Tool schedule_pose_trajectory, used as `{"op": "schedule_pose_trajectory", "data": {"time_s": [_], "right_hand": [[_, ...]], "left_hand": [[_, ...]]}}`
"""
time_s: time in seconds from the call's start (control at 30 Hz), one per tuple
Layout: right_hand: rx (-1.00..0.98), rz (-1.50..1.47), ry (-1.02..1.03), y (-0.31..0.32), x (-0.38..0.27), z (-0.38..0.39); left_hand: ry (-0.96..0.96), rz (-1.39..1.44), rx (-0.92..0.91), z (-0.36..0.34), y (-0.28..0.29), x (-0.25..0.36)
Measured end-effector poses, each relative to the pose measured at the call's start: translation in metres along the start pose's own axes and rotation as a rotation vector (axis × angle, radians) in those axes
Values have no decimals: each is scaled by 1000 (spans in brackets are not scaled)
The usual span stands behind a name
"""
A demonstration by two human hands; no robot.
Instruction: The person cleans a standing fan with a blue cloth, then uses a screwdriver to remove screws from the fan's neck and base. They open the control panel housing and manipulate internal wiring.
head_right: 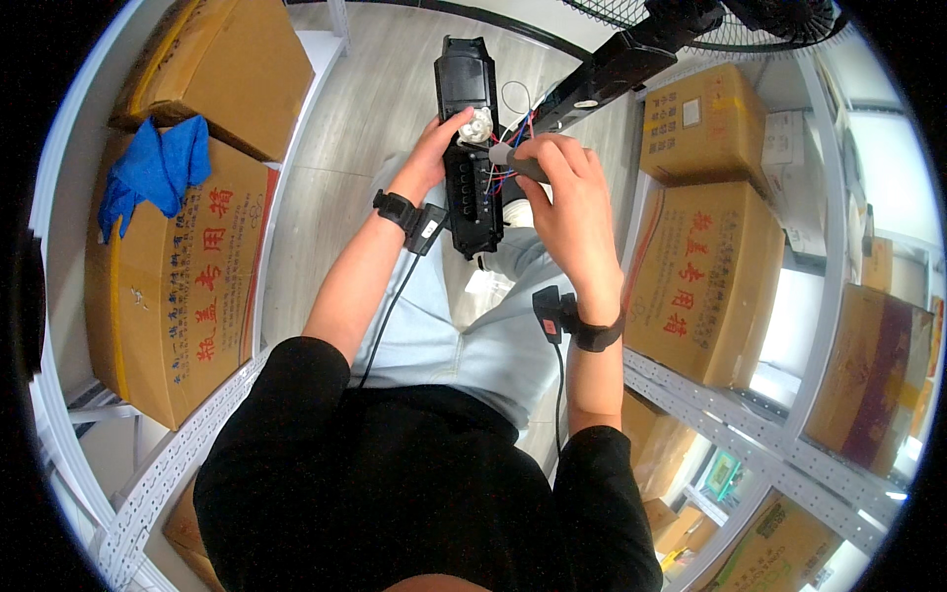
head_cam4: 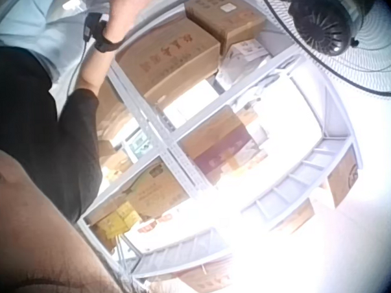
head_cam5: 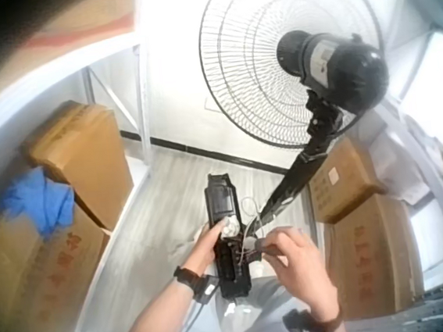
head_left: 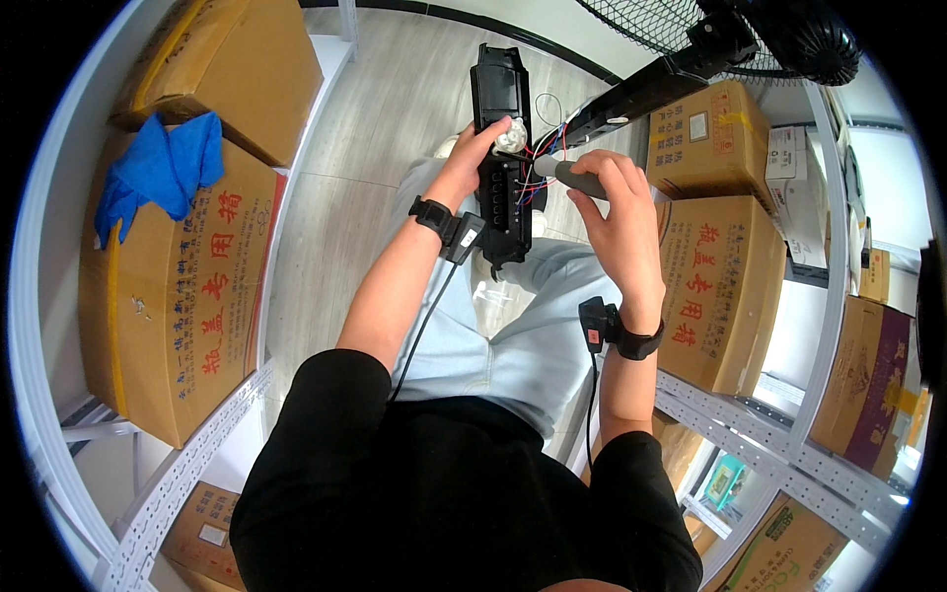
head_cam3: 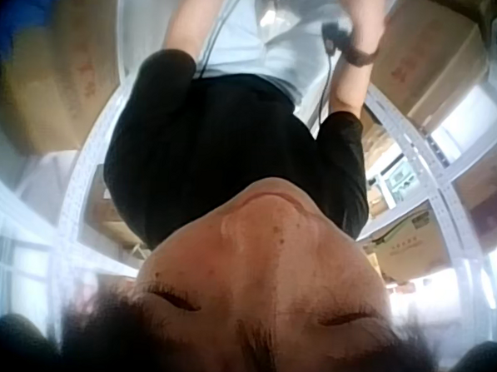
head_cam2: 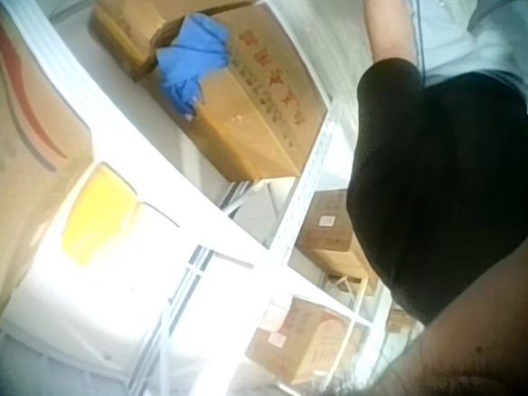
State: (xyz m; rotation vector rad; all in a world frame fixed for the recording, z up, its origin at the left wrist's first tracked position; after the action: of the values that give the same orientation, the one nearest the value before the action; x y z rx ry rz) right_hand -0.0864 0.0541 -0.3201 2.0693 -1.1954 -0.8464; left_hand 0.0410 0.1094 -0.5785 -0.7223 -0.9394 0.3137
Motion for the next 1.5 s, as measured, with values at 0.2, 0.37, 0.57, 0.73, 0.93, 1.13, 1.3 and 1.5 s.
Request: {"op": "schedule_pose_trajectory", "data": {"time_s": [0.2,0.37,0.57,0.73,0.93,1.13,1.3,1.5], "right_hand": [[-160,372,-555,-11,38,15],[-50,-21,-129,-7,12,-10],[-195,199,-438,-15,29,-11],[-100,-85,-124,-5,12,-20],[-162,178,-370,-14,33,-9],[-109,1,-388,-13,25,-8],[-60,51,-246,-16,28,-12],[-84,232,-392,-16,38,-8]], "left_hand": [[-17,-4,32,0,3,-1],[20,38,-13,7,-4,-1],[46,35,35,2,4,-6],[55,39,26,0,2,-10],[4,-60,70,-9,13,-18],[-11,-96,47,-7,14,-16],[-86,-151,121,-11,20,-12],[-109,-178,149,-15,26,-15]]}}
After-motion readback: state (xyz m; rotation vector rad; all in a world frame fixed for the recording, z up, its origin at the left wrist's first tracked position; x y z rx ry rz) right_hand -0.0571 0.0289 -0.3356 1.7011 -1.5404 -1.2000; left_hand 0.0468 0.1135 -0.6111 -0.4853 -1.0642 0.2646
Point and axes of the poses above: each hand's wrist, its own z-axis away from the middle knuckle, its own y-axis out of the back of the hand, x = y × z, the point moved 9 cm from there along -z, towards the middle knuckle, and after that the axes turned 9 degrees about x, right-handed, at the moved point
